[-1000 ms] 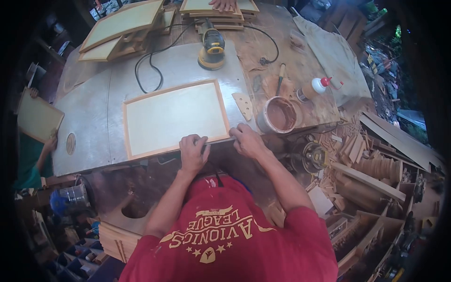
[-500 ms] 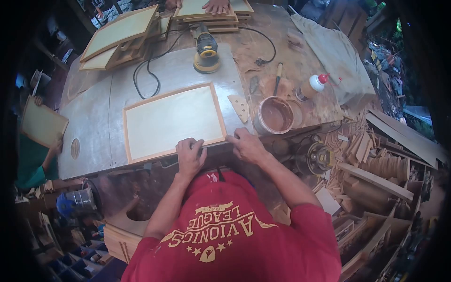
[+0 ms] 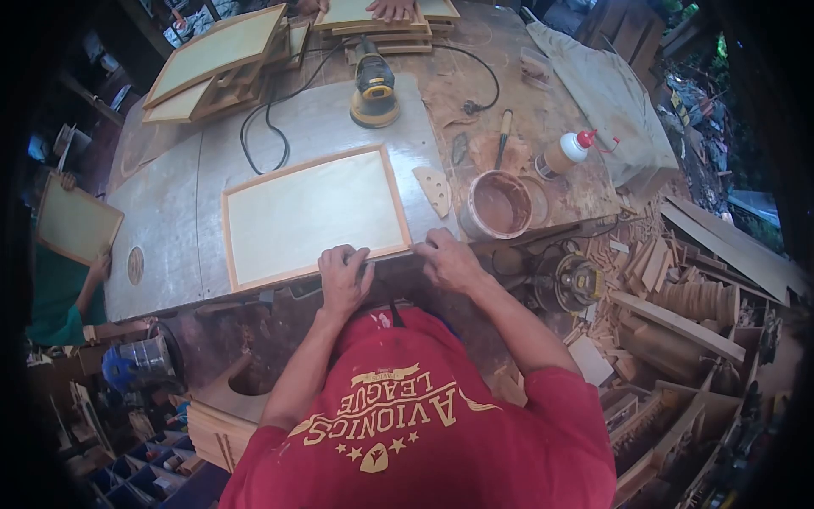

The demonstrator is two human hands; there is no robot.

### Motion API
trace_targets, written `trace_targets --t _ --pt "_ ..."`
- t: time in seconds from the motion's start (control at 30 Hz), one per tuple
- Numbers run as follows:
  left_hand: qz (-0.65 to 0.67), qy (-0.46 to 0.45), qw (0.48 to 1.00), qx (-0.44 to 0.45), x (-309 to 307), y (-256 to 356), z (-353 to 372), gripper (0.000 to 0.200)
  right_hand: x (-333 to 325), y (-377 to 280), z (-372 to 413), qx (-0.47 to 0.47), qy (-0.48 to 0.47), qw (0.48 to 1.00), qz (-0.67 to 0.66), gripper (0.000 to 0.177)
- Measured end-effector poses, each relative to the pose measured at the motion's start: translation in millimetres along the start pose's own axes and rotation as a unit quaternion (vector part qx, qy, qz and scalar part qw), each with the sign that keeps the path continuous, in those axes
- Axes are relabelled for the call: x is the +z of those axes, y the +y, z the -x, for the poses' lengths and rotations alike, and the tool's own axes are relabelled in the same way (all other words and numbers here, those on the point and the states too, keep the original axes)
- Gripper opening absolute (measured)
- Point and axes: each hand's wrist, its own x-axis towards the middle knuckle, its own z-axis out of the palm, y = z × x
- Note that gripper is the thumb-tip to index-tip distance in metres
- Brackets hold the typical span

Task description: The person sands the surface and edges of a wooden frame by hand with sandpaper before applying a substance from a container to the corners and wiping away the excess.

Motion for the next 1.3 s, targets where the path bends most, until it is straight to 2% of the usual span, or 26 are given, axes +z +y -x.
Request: trace_targets --t 0.47,0.57,0.77,0.87,0.9,0.97,1.07,1.1,1.2,1.3 --pt "-0.01 0.004 1.0 0.01 3.1 -2.2 1.8 0.034 10.6 -1.6 12.5 -0.023 0.069 0.997 -0.011 0.044" --pt "-0.007 0.005 1.0 0.012 0.5 -0.3 0.7 0.035 7.1 -9.5 5.6 0.007 0.046 0.999 -0.022 0.042" --pt "-0.005 -0.003 1.0 0.013 1.8 -2.7 2.3 0.037 12.2 -4.2 11.5 -0.008 0.048 0.999 0.002 0.042" --pt "-0.006 -0.01 1.0 0.016 -0.7 -2.9 1.9 0.037 11.4 -9.8 25.6 0.055 0.06 0.995 -0.049 0.039" --pt "-0.013 -0.017 1.0 0.02 -2.0 -3.7 1.1 0.036 14.5 -11.0 28.7 0.057 0.093 0.992 -0.061 0.039" --pt "-0.027 -0.034 0.999 0.032 -5.5 -6.0 -1.2 0.033 22.7 -14.3 35.2 0.062 0.161 0.981 -0.086 0.038" --pt "-0.034 -0.063 0.996 0.048 -8.6 -8.9 -3.5 0.028 35.5 -34.6 48.9 0.201 0.128 0.939 -0.246 0.038" --pt "-0.046 -0.067 0.995 0.056 -9.4 -10.5 -1.9 0.026 46.4 -36.7 52.8 0.172 0.175 0.933 -0.262 0.038" --pt "-0.059 -0.081 0.991 0.086 -18.8 -10.9 6.2 0.022 58.1 -50.6 65.9 0.233 0.215 0.886 -0.338 0.037" --pt "-0.025 -0.078 0.99 0.119 -51.4 2.1 -1.2 0.021 43.0 -68.5 73.9 0.237 0.281 0.834 -0.412 0.037"
